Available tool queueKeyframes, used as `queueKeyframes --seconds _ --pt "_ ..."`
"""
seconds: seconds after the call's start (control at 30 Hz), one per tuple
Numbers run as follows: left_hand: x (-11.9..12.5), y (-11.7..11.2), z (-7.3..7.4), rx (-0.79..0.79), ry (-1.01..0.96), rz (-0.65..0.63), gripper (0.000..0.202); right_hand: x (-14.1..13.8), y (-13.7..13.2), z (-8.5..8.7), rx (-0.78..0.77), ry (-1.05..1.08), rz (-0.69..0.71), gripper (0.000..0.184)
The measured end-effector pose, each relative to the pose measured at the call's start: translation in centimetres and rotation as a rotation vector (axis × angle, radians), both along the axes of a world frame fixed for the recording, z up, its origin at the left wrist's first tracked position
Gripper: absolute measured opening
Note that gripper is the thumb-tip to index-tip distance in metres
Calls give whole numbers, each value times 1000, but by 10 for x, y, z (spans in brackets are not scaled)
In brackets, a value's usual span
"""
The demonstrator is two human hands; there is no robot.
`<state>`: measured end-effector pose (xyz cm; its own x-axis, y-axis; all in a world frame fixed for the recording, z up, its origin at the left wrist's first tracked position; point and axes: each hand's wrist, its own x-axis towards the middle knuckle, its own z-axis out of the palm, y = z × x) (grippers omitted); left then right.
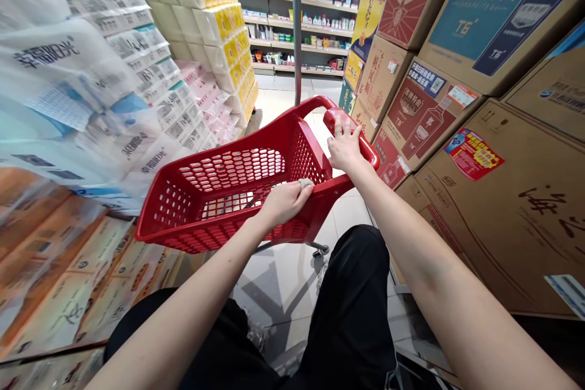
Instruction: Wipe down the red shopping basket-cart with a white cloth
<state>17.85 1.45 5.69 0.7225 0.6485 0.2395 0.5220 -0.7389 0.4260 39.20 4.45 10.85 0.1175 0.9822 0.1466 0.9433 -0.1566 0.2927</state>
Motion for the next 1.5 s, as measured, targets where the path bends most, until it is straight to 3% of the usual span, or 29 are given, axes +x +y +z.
queueKeyframes --seconds 0.13,0.23,0.37,0.57,0.7,0.9,1.2,1.5 --pt "12 0 1 -1 30 26 53 0 0 1 -4 -5 1 56" --pt "6 1 -3 -5 60 51 57 1 0 2 -11 -3 -6 55" --pt "-18 4 -13 18 88 91 57 2 1 2 -18 12 -2 57" --pt "-63 10 -33 140 221 249 60 1 0 4 -18 14 2 56" --pt "-73 10 -35 145 248 276 61 1 0 4 -16 -3 -3 57" --pt "-60 5 -28 96 211 230 60 6 2 0 -22 -5 8 58" --pt "-15 4 -15 17 156 109 63 11 1 -1 -17 -14 19 56" --pt "-22 5 -17 -5 134 119 63 10 1 1 -9 -1 18 55"
